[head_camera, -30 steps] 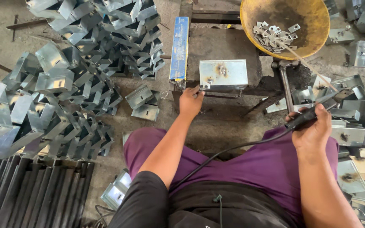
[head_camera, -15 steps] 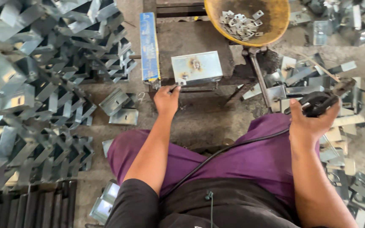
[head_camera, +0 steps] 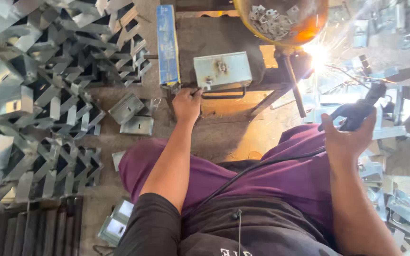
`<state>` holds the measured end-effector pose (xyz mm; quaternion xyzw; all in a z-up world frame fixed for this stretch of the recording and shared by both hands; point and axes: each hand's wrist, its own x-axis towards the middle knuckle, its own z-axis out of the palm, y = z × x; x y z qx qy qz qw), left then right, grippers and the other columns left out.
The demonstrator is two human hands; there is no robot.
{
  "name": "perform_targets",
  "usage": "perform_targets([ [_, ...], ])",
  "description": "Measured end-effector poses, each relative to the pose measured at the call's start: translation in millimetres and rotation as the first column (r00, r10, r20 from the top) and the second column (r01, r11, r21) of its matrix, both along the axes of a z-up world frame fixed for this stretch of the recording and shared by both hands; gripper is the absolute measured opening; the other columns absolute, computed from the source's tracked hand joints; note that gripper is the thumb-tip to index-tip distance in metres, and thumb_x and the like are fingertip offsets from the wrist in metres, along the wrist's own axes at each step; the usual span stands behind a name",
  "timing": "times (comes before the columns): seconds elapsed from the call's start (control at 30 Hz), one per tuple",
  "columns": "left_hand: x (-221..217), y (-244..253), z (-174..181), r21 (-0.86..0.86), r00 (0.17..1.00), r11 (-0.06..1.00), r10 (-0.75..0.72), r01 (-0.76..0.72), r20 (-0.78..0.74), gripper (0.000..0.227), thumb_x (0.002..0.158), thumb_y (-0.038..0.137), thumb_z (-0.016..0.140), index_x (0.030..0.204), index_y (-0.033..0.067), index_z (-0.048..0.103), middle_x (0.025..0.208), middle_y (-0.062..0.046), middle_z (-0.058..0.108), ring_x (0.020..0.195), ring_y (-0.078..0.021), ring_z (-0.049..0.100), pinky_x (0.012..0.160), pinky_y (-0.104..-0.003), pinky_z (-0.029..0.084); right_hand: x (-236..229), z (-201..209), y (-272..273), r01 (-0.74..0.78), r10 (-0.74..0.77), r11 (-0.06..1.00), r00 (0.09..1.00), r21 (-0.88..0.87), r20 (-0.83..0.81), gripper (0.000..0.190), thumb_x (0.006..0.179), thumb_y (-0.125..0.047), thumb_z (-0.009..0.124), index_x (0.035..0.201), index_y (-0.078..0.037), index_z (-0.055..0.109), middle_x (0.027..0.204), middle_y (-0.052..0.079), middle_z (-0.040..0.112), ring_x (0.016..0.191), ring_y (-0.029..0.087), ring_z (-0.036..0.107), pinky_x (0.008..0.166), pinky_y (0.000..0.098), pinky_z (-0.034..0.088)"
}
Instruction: The person sits on the floor and welds small metal brackets onto larger metal pieces using a welding torch. They pick up brackets from a yellow bowl, position them on the workpiece, and weld them in place, creating bright sparks. The person repeats this process for multiple pieces.
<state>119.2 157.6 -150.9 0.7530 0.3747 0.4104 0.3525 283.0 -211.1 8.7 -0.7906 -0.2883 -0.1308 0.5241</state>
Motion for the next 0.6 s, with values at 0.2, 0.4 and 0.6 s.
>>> perform_targets([
  [0.2, -5.5, 8.1, -8.2, -0.327, 0.976, 0.944, 0.106, -0.039, 0.189, 0.023, 0.091, 0.025, 0.075, 0.098, 0.0028, 0.078, 0.087, -0.010, 0.074, 0.073, -0.0179, 0.065, 0.070, -0.036, 0.052, -19.6, 14.7, 5.8, -0.092, 0.124, 0.965, 0.985, 0.246, -0.120, 0.066, 0.092, -0.008, 0.086, 0.140, -0.007, 0.042, 0.112, -0.004, 0.059, 0.097, 0.005, 0.060, 0.088, 0.0211, 0.055],
  [0.4, -36.7, 59.3, -9.3, -0.497, 0.710, 0.867, 0.370, -0.033, 0.599, 0.021, 0.096, 0.020, 0.074, 0.098, -0.0006, 0.071, 0.090, -0.005, 0.069, 0.077, -0.0115, 0.058, 0.070, -0.032, 0.048, -97.8, 56.9, 12.0, -0.221, 0.260, 0.938, 0.958, -0.265, 0.123, 0.084, 0.075, -0.031, 0.096, 0.139, 0.000, 0.052, 0.092, 0.005, 0.067, 0.080, 0.011, 0.065, 0.075, 0.0271, 0.055],
  [0.6, -86.2, 70.6, 19.3, -0.751, 0.538, 0.650, 0.594, 0.116, 0.598, 0.016, 0.091, 0.018, 0.071, 0.101, 0.0067, 0.065, 0.087, 0.003, 0.063, 0.056, -0.0104, 0.042, 0.050, -0.030, 0.036, -189.4, 71.9, 46.0, -0.324, 0.622, 0.586, 0.767, -0.743, 0.157, 0.099, 0.066, -0.057, 0.091, 0.145, -0.010, 0.055, 0.091, 0.012, 0.071, 0.059, 0.019, 0.069, 0.047, 0.0335, 0.057],
])
